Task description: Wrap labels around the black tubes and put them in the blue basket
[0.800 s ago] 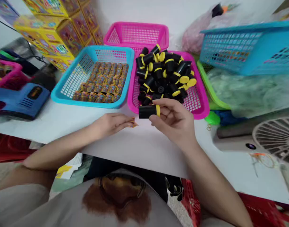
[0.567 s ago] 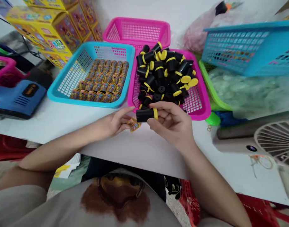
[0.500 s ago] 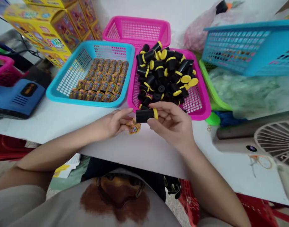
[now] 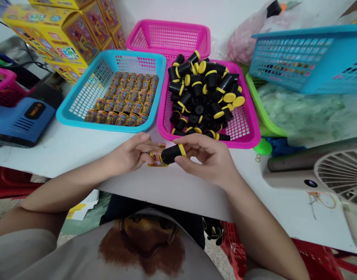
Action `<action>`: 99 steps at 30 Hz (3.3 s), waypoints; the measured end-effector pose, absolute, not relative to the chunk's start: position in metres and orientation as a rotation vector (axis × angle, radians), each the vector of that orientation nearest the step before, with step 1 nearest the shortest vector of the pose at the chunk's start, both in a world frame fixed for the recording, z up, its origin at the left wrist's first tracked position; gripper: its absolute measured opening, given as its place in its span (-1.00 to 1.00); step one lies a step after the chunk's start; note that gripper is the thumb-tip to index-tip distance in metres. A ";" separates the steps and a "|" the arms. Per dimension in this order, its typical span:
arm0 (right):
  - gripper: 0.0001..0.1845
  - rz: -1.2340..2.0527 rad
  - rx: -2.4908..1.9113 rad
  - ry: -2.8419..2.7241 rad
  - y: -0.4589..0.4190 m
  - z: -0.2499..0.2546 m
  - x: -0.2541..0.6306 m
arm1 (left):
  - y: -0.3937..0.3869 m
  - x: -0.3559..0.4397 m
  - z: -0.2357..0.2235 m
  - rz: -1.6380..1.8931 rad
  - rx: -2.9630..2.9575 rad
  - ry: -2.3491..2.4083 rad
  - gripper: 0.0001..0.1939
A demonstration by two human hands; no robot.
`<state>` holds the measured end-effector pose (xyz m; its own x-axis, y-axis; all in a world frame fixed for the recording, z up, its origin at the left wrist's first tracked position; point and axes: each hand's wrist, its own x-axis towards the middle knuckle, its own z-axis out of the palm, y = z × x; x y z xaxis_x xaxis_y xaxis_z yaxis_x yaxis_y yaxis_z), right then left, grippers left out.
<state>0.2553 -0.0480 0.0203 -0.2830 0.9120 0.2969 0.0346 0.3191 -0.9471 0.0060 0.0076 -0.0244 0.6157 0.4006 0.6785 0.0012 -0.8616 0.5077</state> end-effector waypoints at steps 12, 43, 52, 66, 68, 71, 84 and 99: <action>-0.63 1.074 -0.918 -1.724 -0.055 0.016 0.241 | -0.010 0.010 -0.006 0.866 1.792 0.291 -0.14; -0.48 -0.018 -0.810 -2.052 -0.077 -0.004 0.207 | -0.037 0.034 -0.008 0.716 1.347 0.381 -0.39; -0.62 -0.292 -0.722 -2.215 -0.079 -0.003 0.220 | -0.040 0.031 -0.009 0.740 1.456 0.386 -0.29; -0.43 -0.444 -0.750 -2.087 -0.068 -0.011 0.213 | -0.035 0.024 0.007 1.082 1.916 0.604 -0.53; -0.39 -0.442 -0.871 -2.029 -0.058 -0.002 0.219 | -0.027 0.008 0.028 1.028 1.999 0.711 -0.66; -0.49 -0.333 -1.107 -1.966 -0.029 0.015 0.238 | 0.000 -0.024 0.064 1.013 2.147 0.935 -0.71; -0.83 0.418 -1.417 -2.496 0.113 -0.001 0.231 | 0.167 -0.078 0.087 0.174 2.112 2.055 -0.55; -0.42 0.417 -1.451 -1.975 0.046 0.028 0.264 | 0.041 -0.027 0.055 0.520 2.862 0.997 -0.72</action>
<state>0.2644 0.0458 0.0282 -0.1820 0.9335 0.3090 0.7291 0.3390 -0.5945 -0.0268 0.0413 0.0549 0.7328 0.6144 0.2925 0.5918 -0.7876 0.1717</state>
